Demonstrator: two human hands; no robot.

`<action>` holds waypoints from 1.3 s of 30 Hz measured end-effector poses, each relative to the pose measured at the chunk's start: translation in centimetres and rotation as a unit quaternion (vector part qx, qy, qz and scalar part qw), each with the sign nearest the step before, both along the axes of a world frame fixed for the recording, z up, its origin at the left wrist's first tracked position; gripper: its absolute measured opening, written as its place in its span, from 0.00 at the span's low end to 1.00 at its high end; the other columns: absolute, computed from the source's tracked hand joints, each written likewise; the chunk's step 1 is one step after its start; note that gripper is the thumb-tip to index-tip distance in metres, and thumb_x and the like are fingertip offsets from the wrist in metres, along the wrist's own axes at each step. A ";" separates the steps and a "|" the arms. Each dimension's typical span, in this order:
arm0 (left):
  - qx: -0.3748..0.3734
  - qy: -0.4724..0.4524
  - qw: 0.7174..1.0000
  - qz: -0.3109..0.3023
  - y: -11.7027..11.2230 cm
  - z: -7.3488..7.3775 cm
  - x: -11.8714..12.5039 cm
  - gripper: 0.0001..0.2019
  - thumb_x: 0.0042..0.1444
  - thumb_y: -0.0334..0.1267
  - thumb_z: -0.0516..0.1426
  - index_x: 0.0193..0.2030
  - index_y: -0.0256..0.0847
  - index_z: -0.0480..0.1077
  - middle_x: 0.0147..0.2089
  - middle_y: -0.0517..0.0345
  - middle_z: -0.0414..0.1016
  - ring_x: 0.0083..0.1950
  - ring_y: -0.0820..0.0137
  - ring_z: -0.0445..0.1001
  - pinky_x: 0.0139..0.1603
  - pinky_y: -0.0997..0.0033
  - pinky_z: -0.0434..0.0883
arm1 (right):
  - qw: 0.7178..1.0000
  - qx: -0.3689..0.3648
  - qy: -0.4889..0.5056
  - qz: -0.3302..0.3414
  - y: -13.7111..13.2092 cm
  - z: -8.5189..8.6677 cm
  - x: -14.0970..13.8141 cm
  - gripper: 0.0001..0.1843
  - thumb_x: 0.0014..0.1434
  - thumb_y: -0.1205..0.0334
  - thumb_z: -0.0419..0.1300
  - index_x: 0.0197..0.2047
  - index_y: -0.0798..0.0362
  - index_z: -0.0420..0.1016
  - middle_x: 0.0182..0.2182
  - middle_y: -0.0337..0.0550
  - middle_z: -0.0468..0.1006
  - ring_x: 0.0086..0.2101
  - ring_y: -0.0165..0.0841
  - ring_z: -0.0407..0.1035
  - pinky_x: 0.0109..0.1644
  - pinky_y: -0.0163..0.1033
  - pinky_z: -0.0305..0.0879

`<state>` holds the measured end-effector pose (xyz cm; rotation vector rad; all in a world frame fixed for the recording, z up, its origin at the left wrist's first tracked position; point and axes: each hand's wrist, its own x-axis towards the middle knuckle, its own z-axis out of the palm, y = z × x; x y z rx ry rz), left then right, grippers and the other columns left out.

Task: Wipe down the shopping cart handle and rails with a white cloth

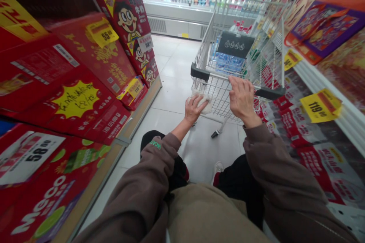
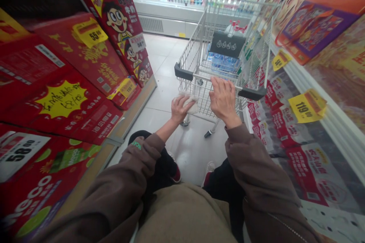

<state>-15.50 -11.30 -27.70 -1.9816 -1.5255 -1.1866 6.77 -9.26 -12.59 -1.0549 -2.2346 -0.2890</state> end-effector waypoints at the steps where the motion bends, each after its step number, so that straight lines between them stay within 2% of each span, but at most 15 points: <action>1: 0.014 -0.019 1.000 0.015 0.2 0.6 -0.4 0.13 0.72 0.40 0.54 0.53 0.54 0.80 0.60 0.51 0.81 0.66 0.58 0.73 0.68 0.45 0.67 | 1.000 0.002 0.005 -0.005 0.0 -0.1 -0.2 0.40 0.74 0.44 0.28 0.74 0.55 0.60 0.67 0.55 0.70 0.65 0.45 0.62 0.72 0.59 0.52; 5: 0.074 -0.067 0.994 0.050 1.8 3.4 -1.2 0.15 0.73 0.44 0.52 0.56 0.54 0.79 0.65 0.52 0.76 0.74 0.57 0.64 0.77 0.40 0.54 | 1.000 0.001 0.015 -0.012 0.0 -0.5 -1.6 0.37 0.75 0.47 0.27 0.76 0.51 0.57 0.71 0.52 0.66 0.70 0.44 0.58 0.75 0.60 0.46; 7: 0.082 -0.064 0.993 0.048 2.1 3.3 -1.2 0.15 0.73 0.44 0.52 0.55 0.52 0.79 0.65 0.53 0.76 0.75 0.57 0.62 0.78 0.39 0.54 | 1.000 -0.002 0.004 -0.005 -0.2 -0.7 -2.3 0.36 0.75 0.48 0.29 0.77 0.49 0.56 0.74 0.49 0.61 0.73 0.43 0.53 0.76 0.62 0.42; 9: 0.075 -0.059 0.995 0.039 1.6 2.1 -1.3 0.14 0.73 0.42 0.52 0.52 0.51 0.81 0.62 0.52 0.78 0.73 0.58 0.65 0.74 0.43 0.61 | 1.000 -0.005 -0.007 -0.002 -0.3 -0.9 -2.7 0.35 0.75 0.47 0.30 0.77 0.48 0.55 0.75 0.48 0.58 0.74 0.44 0.49 0.77 0.63 0.40; 11: 0.059 -0.055 0.996 0.036 1.1 0.9 -1.7 0.14 0.72 0.42 0.52 0.48 0.50 0.82 0.59 0.52 0.80 0.69 0.58 0.69 0.69 0.48 0.67 | 1.000 -0.004 -0.012 -0.001 -0.3 -1.0 -2.8 0.35 0.75 0.47 0.31 0.77 0.49 0.55 0.76 0.48 0.58 0.75 0.44 0.48 0.77 0.63 0.39; 13: 0.044 -0.060 0.996 0.045 0.9 0.5 -2.3 0.15 0.72 0.42 0.52 0.48 0.50 0.82 0.59 0.51 0.80 0.68 0.58 0.69 0.67 0.49 0.68 | 1.000 -0.002 -0.014 0.000 -0.2 -1.1 -2.6 0.35 0.75 0.47 0.31 0.77 0.49 0.54 0.75 0.49 0.59 0.74 0.44 0.48 0.77 0.64 0.39; 19: 0.068 -0.094 0.991 0.069 2.9 3.3 -3.6 0.15 0.71 0.41 0.53 0.55 0.50 0.79 0.66 0.51 0.73 0.74 0.55 0.62 0.73 0.46 0.62 | 1.000 0.003 -0.011 -0.013 -0.4 -1.0 -3.3 0.34 0.75 0.48 0.33 0.77 0.49 0.54 0.76 0.51 0.58 0.75 0.46 0.47 0.76 0.64 0.39; 21: 0.059 -0.100 0.991 0.070 2.8 2.8 -3.3 0.13 0.70 0.42 0.55 0.54 0.49 0.80 0.64 0.50 0.74 0.72 0.55 0.65 0.72 0.47 0.64 | 1.000 0.003 -0.014 -0.022 -0.5 -1.1 -3.8 0.34 0.75 0.48 0.34 0.77 0.50 0.55 0.75 0.52 0.59 0.74 0.47 0.47 0.76 0.64 0.40; 25: 0.027 -0.111 0.990 0.081 1.2 -0.2 -2.7 0.12 0.69 0.43 0.56 0.51 0.48 0.81 0.59 0.46 0.76 0.64 0.55 0.71 0.63 0.50 0.71 | 0.999 0.008 -0.014 -0.041 -0.5 -1.4 -4.3 0.33 0.74 0.48 0.36 0.76 0.49 0.57 0.72 0.53 0.63 0.72 0.48 0.52 0.75 0.64 0.42; 27: 0.033 -0.095 0.991 0.082 0.7 -0.6 -2.9 0.12 0.69 0.43 0.57 0.51 0.48 0.81 0.57 0.46 0.77 0.61 0.55 0.72 0.61 0.51 0.72 | 0.999 0.015 -0.010 -0.046 -0.3 -1.5 -4.3 0.33 0.74 0.48 0.36 0.75 0.49 0.58 0.71 0.54 0.64 0.71 0.48 0.52 0.74 0.65 0.43; 29: 0.051 -0.082 0.992 0.082 1.0 0.3 -3.5 0.12 0.69 0.46 0.57 0.51 0.49 0.81 0.58 0.48 0.76 0.63 0.56 0.71 0.63 0.52 0.72 | 0.999 0.021 -0.007 -0.047 -0.3 -1.6 -4.3 0.33 0.74 0.49 0.36 0.75 0.49 0.59 0.71 0.54 0.64 0.71 0.48 0.53 0.74 0.65 0.43; 33: 0.073 -0.089 0.992 0.057 2.4 2.5 -4.4 0.15 0.70 0.47 0.55 0.55 0.48 0.78 0.66 0.49 0.71 0.73 0.57 0.63 0.73 0.50 0.65 | 0.999 0.026 0.002 -0.044 -0.4 -1.6 -4.5 0.33 0.74 0.49 0.34 0.74 0.51 0.60 0.70 0.54 0.65 0.71 0.48 0.53 0.74 0.64 0.43; 35: 0.051 -0.088 0.995 0.019 2.6 2.0 -4.4 0.15 0.72 0.45 0.53 0.53 0.47 0.79 0.67 0.49 0.70 0.75 0.57 0.60 0.75 0.49 0.63 | 0.999 0.025 0.007 -0.041 -0.5 -1.5 -4.6 0.34 0.74 0.48 0.34 0.74 0.52 0.61 0.70 0.55 0.66 0.71 0.48 0.53 0.75 0.63 0.42; 39: -0.024 -0.093 0.995 -0.013 1.1 -2.1 -4.4 0.15 0.72 0.41 0.52 0.46 0.44 0.81 0.63 0.45 0.74 0.72 0.58 0.65 0.71 0.50 0.68 | 0.999 0.026 0.015 -0.034 -0.4 -1.5 -4.5 0.35 0.75 0.47 0.33 0.73 0.53 0.62 0.69 0.55 0.66 0.70 0.48 0.54 0.75 0.63 0.42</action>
